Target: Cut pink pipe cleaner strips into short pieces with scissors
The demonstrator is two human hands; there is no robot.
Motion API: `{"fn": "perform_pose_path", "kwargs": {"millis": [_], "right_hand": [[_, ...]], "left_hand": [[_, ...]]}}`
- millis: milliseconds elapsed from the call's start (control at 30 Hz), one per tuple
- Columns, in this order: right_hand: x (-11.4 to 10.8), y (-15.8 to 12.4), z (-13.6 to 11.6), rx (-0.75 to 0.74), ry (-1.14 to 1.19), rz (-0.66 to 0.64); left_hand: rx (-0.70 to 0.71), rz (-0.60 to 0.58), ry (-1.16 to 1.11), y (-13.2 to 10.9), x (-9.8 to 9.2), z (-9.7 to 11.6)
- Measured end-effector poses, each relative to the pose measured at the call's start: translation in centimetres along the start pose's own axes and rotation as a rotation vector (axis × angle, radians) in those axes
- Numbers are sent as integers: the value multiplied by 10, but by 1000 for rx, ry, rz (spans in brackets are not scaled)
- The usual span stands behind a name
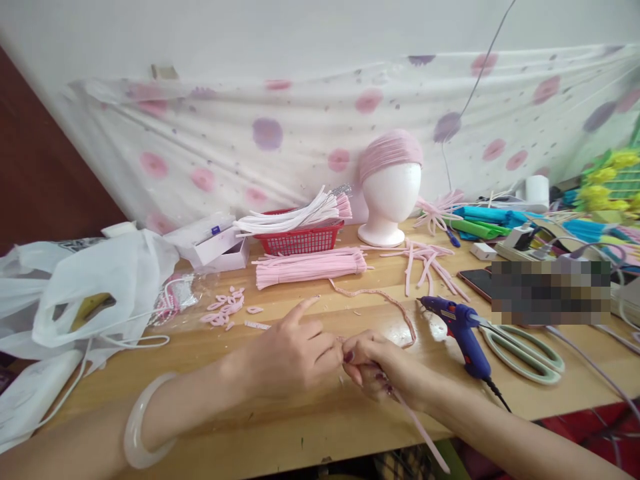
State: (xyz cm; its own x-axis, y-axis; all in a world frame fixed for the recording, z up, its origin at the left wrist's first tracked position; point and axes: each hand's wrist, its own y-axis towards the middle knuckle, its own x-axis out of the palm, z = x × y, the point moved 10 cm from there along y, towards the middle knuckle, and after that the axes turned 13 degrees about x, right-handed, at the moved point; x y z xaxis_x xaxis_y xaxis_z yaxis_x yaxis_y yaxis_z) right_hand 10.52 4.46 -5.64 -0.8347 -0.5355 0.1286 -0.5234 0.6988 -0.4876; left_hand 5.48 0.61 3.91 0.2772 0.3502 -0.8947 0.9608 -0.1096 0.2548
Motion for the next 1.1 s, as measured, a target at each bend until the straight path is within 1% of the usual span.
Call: {"fn": "perform_pose_path", "kwargs": {"millis": [33, 67, 100, 133, 167, 200, 267, 367, 433, 500, 533, 567, 600, 633, 667, 733, 800, 833, 900, 1000, 1100], "right_hand": [[6, 2, 8, 88, 70, -72], [11, 3, 15, 153, 108, -127], [14, 2, 18, 184, 119, -151], [15, 2, 19, 188, 124, -145], [13, 1, 18, 165, 119, -111], [8, -1, 13, 106, 81, -51], [3, -10, -3, -65, -71, 68], [11, -29, -28, -349, -448, 187], [22, -41, -40, -550, -723, 256], [35, -49, -44, -727, -1006, 332], [40, -50, -44, -793, -1141, 366], [44, -49, -42, -827, -1256, 398], [44, -47, -41, -834, -1333, 427], [42, -44, -42, -815, -1361, 443], [38, -42, -43, -775, -1336, 451], [23, -37, -47, -646, -1177, 456], [8, -35, -47, -503, -980, 457], [2, -35, -47, -447, -898, 456], [-3, -37, -45, -385, -781, 447], [-3, -38, -41, -342, -664, 416], [-2, -36, -36, -309, -552, 404]], "left_hand": [[65, 25, 107, 1, -3, 7], [104, 38, 154, 1, -3, 12], [118, 49, 147, 1, -2, 15], [105, 54, 86, 2, 0, 15], [62, 48, -23, 3, 2, 12], [-5, 40, -170, 4, 5, 7], [-192, -4, -528, 2, 16, -3], [-502, -60, -1049, -7, 37, -10], [-726, -62, -1418, -17, 55, -8], [-948, -57, -1806, -27, 76, 2], [-1045, -53, -1955, -31, 85, 7], [-1116, -51, -2048, -35, 91, 10], [-1148, -39, -2065, -38, 95, 8], [-1132, -35, -2024, -40, 96, 3], [-1077, -27, -1920, -40, 94, -6], [-937, -11, -1604, -39, 80, -25], [-878, 8, -1300, -42, 61, -41], [-875, 25, -1201, -44, 53, -45], [-889, 75, -1077, -50, 41, -51], [-886, 153, -935, -55, 28, -54], [-840, 175, -824, -55, 18, -51]]}}
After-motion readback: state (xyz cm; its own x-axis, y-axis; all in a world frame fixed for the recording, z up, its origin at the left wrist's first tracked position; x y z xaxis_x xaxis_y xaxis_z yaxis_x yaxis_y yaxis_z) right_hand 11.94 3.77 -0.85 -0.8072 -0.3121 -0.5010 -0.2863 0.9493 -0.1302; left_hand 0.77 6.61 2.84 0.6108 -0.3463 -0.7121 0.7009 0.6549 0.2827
